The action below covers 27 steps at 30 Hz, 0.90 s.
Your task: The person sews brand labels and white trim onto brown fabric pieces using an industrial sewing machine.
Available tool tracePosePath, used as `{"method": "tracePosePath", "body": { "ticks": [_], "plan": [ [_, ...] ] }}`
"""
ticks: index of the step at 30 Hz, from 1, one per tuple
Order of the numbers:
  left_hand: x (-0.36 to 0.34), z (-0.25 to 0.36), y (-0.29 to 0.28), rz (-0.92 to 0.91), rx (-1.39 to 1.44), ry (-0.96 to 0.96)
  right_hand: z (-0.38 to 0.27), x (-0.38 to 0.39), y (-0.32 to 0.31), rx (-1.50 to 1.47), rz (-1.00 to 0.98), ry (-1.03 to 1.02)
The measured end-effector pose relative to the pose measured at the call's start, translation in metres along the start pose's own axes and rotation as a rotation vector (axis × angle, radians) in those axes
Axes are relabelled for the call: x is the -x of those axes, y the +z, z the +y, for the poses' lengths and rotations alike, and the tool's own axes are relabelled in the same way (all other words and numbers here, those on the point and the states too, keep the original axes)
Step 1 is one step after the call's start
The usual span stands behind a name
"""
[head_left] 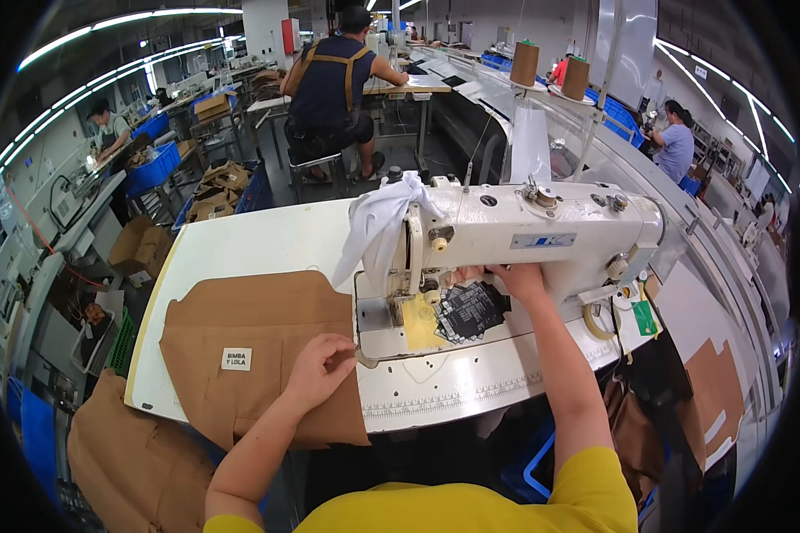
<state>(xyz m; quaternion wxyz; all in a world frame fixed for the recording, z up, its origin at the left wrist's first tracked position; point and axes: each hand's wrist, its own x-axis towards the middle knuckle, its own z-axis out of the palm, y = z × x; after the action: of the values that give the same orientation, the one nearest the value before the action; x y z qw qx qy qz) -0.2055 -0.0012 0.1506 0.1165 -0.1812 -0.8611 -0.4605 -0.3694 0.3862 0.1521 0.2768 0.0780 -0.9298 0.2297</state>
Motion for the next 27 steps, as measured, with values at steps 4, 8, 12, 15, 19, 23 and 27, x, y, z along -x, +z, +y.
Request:
{"method": "tracePosePath", "body": {
  "ticks": [4, 8, 12, 15, 19, 23, 27],
  "plan": [
    [-0.002, -0.005, 0.001, 0.001, 0.078, -0.015, 0.011, -0.001, 0.001, -0.056, -0.050, 0.009],
    [-0.012, -0.008, -0.002, -0.011, 0.184, -0.049, 0.007, -0.007, 0.002, -0.070, 0.076, 0.165],
    [-0.015, 0.005, -0.004, 0.006, 0.292, -0.025, -0.015, -0.011, -0.007, -0.026, 0.059, 0.266],
    [-0.013, 0.020, 0.004, -0.191, 0.648, -0.174, -0.027, 0.000, -0.018, -0.060, 0.060, 0.278],
    [-0.020, 0.062, 0.029, -0.342, 0.867, -0.429, -0.068, 0.039, -0.037, -0.134, 0.096, 0.079],
    [-0.034, 0.080, 0.073, -0.201, 1.297, -0.687, -0.130, 0.101, -0.045, -0.266, 0.119, -0.175],
    [-0.038, 0.085, 0.097, -0.144, 1.404, -0.581, -0.153, 0.138, -0.044, -0.304, 0.129, -0.352]
  ]
}}
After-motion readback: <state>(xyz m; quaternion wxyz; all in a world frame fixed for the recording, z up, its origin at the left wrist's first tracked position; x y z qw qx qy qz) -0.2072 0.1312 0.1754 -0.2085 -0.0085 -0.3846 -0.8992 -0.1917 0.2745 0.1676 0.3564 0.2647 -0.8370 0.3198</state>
